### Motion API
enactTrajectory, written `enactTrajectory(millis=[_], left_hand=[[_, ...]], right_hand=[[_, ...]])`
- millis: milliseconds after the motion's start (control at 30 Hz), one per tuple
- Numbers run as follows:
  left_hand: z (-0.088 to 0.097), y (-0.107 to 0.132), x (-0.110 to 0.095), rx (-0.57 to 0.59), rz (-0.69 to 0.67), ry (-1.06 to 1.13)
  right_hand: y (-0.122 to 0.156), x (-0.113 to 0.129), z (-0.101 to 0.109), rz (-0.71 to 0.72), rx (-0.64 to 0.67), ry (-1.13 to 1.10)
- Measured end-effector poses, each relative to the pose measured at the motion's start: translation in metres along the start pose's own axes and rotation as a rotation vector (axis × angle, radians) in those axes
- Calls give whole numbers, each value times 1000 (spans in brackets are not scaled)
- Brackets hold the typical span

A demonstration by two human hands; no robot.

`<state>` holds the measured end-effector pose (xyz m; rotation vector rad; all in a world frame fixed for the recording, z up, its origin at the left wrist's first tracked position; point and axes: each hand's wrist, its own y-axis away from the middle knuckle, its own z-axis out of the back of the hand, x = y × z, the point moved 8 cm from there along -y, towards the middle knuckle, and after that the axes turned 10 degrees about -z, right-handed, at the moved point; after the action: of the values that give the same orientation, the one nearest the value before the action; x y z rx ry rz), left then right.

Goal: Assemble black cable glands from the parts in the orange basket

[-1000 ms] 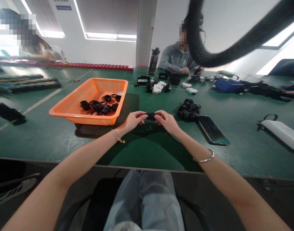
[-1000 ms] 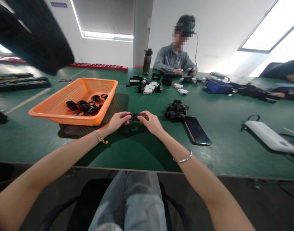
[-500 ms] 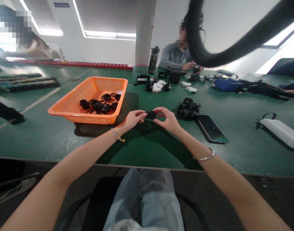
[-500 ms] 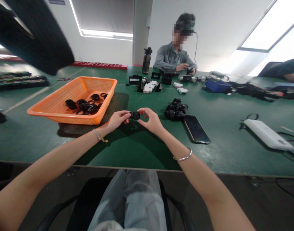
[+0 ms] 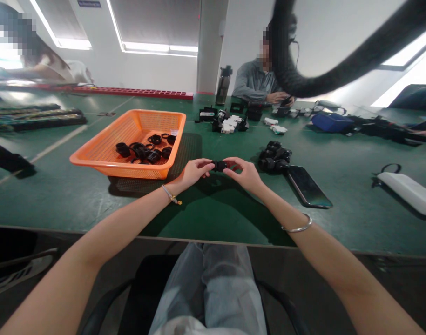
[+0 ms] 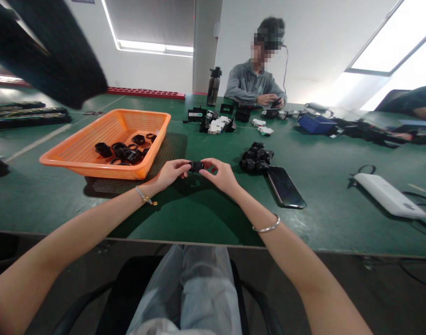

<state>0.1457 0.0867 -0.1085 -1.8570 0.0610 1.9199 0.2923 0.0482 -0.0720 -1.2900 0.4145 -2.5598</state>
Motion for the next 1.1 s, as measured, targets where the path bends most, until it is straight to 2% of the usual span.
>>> enactTrajectory(millis=[400, 633, 800, 1100], left_hand=[[-4, 1, -1, 29, 4, -4], [-5, 2, -4, 43, 7, -14], [-2, 1, -4, 29, -9, -49], [-1, -1, 2, 24, -17, -19]], right_hand=[[0, -10, -5, -108, 44, -73], [1, -13, -9, -177, 98, -191], [4, -6, -9, -116, 133, -169], [5, -2, -8, -41, 92, -129]])
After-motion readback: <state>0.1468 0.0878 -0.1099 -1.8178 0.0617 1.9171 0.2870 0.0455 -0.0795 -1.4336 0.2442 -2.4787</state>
